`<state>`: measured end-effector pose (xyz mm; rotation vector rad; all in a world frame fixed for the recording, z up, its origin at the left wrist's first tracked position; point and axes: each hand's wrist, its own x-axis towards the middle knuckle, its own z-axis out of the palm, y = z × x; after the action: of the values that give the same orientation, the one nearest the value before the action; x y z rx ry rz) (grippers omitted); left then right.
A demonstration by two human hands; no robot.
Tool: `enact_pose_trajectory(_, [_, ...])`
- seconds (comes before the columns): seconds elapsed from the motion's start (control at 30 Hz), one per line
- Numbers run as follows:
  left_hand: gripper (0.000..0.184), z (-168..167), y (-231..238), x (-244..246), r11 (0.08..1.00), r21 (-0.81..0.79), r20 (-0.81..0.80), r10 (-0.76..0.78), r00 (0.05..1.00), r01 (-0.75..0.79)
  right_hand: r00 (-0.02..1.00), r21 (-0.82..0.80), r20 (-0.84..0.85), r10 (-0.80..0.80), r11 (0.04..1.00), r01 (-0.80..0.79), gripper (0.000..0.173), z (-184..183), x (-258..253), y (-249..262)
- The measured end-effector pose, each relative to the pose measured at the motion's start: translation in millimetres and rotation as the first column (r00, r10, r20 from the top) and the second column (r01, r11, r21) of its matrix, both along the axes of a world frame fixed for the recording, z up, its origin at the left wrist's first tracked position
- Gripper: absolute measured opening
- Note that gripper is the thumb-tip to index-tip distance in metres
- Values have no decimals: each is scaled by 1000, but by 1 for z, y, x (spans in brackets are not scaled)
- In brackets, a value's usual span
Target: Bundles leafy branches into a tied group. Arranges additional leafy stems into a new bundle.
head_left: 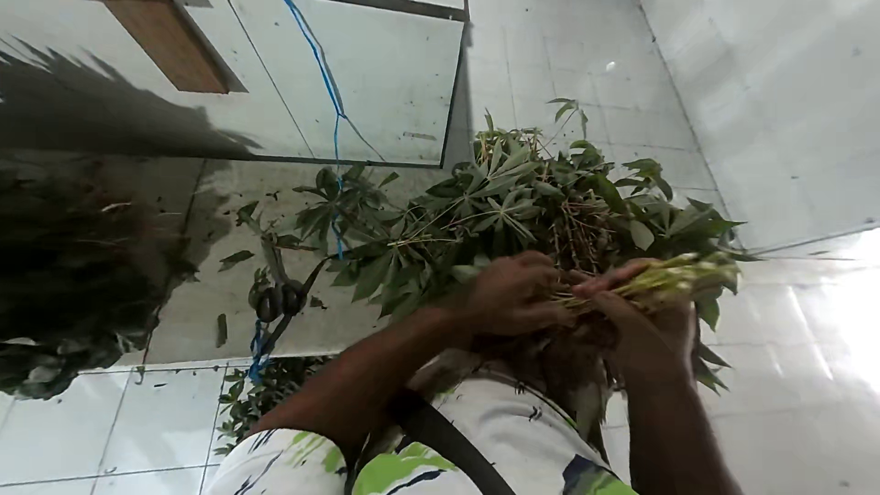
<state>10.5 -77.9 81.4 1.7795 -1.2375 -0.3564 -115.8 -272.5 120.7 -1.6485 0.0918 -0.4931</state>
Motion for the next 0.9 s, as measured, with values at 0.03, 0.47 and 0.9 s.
enact_pose_trajectory(0.03, [38, -10, 14, 17, 992, 18, -6, 122, 993, -122, 1000, 39, 12, -21, 999, 21, 30, 5, -5, -11])
enact_pose_trajectory(0.47, [36, -76, 91, 114, 642, 428, 311, 556, 771, -636, 950, -23, 152, -272, 960, 279, 35, 30, -80, -87])
enact_pose_trajectory(0.9, [42, -82, 103, 87, 567, 704, -245, 759, 604, -427, 968, 9, 132, -213, 977, 213, 39, 24, -76, -86])
